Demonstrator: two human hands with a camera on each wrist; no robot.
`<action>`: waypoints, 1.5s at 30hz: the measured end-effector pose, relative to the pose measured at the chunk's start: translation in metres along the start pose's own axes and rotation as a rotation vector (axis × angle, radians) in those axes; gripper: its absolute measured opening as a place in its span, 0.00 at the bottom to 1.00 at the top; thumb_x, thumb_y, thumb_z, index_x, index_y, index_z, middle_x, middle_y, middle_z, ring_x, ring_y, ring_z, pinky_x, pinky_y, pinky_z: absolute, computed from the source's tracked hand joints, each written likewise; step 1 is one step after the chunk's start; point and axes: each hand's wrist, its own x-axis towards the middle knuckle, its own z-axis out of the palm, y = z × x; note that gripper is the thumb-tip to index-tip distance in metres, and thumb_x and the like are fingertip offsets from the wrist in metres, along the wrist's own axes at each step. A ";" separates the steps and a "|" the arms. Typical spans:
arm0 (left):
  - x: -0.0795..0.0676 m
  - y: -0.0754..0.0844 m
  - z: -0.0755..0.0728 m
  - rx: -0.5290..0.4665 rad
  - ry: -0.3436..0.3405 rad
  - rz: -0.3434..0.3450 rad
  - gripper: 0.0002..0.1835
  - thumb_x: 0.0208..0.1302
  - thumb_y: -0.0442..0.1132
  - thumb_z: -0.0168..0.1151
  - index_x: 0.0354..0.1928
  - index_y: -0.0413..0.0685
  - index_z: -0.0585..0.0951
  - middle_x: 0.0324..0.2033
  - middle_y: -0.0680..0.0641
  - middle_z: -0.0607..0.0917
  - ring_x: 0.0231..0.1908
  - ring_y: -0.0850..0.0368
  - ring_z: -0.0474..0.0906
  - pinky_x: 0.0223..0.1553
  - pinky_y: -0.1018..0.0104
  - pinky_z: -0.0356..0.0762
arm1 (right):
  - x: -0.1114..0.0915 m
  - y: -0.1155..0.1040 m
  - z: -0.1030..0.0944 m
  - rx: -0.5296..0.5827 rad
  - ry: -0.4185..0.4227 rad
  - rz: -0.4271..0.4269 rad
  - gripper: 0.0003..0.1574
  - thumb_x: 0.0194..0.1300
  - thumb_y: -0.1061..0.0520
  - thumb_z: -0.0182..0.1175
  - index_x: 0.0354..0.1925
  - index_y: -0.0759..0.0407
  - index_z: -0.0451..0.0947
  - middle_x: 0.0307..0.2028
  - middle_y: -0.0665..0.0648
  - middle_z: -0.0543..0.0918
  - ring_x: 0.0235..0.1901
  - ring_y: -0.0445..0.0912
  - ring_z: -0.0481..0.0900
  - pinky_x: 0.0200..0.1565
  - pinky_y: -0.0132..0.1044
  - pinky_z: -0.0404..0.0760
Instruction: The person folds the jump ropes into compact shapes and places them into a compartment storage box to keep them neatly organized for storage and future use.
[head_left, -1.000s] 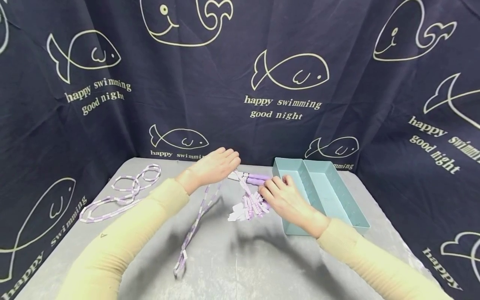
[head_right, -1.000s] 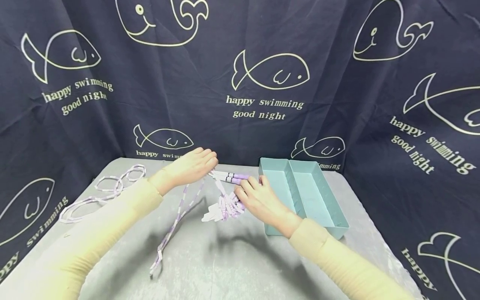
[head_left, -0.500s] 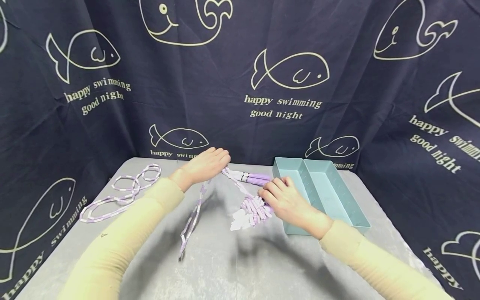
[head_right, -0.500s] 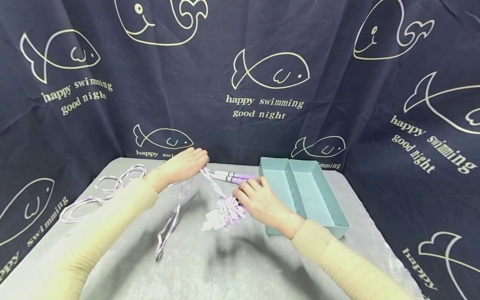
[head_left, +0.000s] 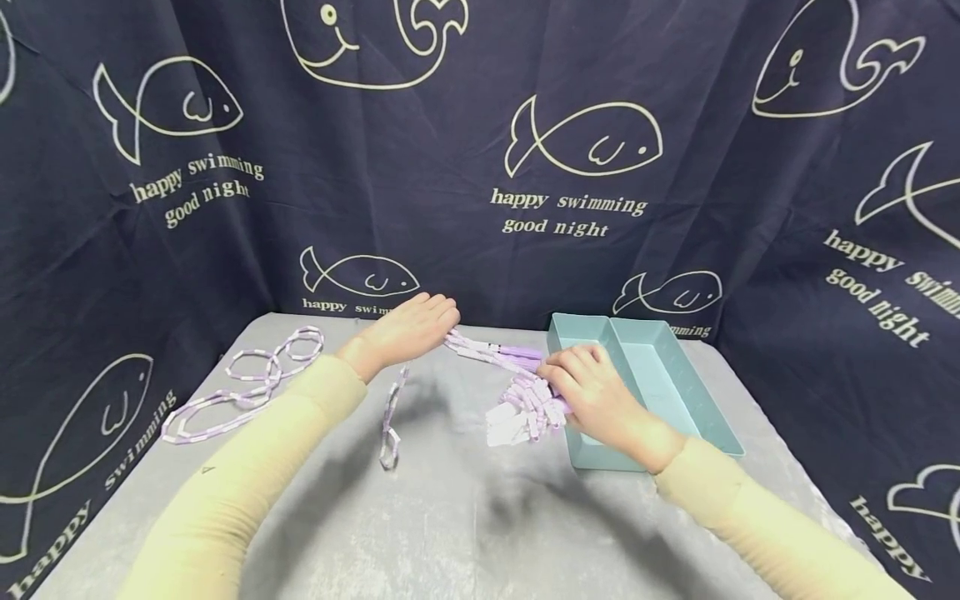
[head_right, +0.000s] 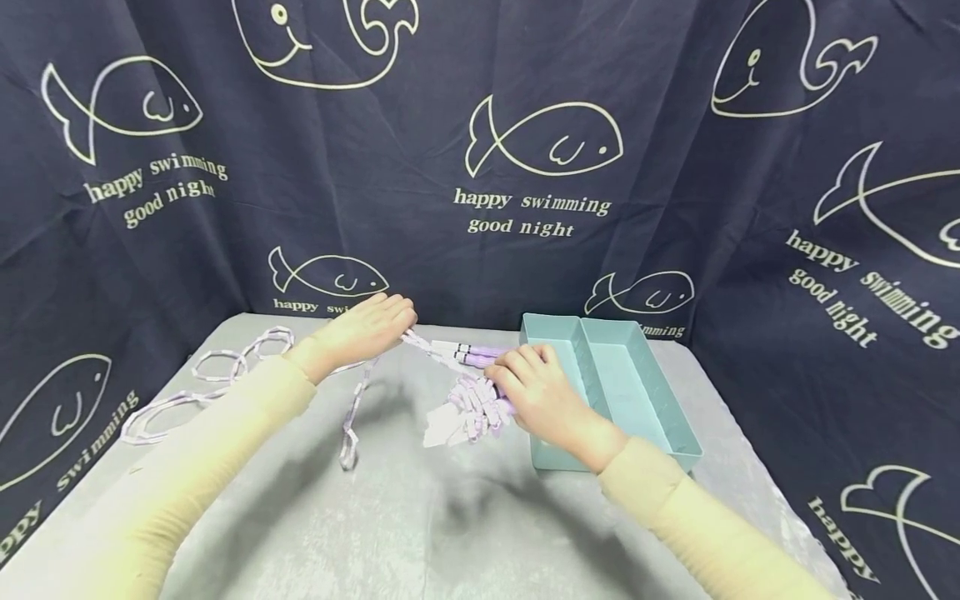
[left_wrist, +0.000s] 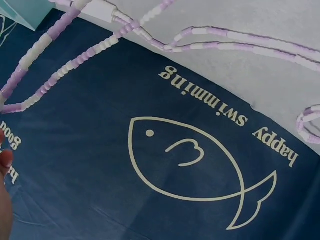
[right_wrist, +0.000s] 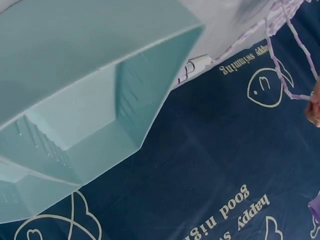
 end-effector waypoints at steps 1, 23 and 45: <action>0.000 0.000 0.000 -0.004 0.008 0.000 0.04 0.63 0.34 0.47 0.37 0.45 0.71 0.33 0.49 0.71 0.34 0.52 0.67 0.36 0.64 0.64 | 0.001 0.001 -0.001 -0.003 0.006 0.005 0.14 0.68 0.58 0.45 0.38 0.64 0.75 0.36 0.59 0.77 0.34 0.53 0.75 0.38 0.48 0.67; -0.013 0.024 0.018 -0.082 -0.056 0.018 0.06 0.61 0.35 0.51 0.40 0.44 0.72 0.34 0.49 0.74 0.35 0.52 0.71 0.37 0.63 0.68 | 0.010 0.015 -0.014 -0.009 0.066 0.206 0.12 0.52 0.65 0.52 0.38 0.67 0.73 0.34 0.62 0.75 0.34 0.57 0.72 0.35 0.49 0.63; -0.022 0.079 0.005 -0.079 -0.310 0.104 0.16 0.55 0.35 0.60 0.46 0.46 0.73 0.40 0.50 0.78 0.43 0.56 0.74 0.48 0.63 0.73 | 0.022 0.030 -0.020 -0.133 -0.093 0.713 0.17 0.45 0.69 0.56 0.38 0.66 0.71 0.35 0.63 0.73 0.38 0.60 0.72 0.31 0.53 0.66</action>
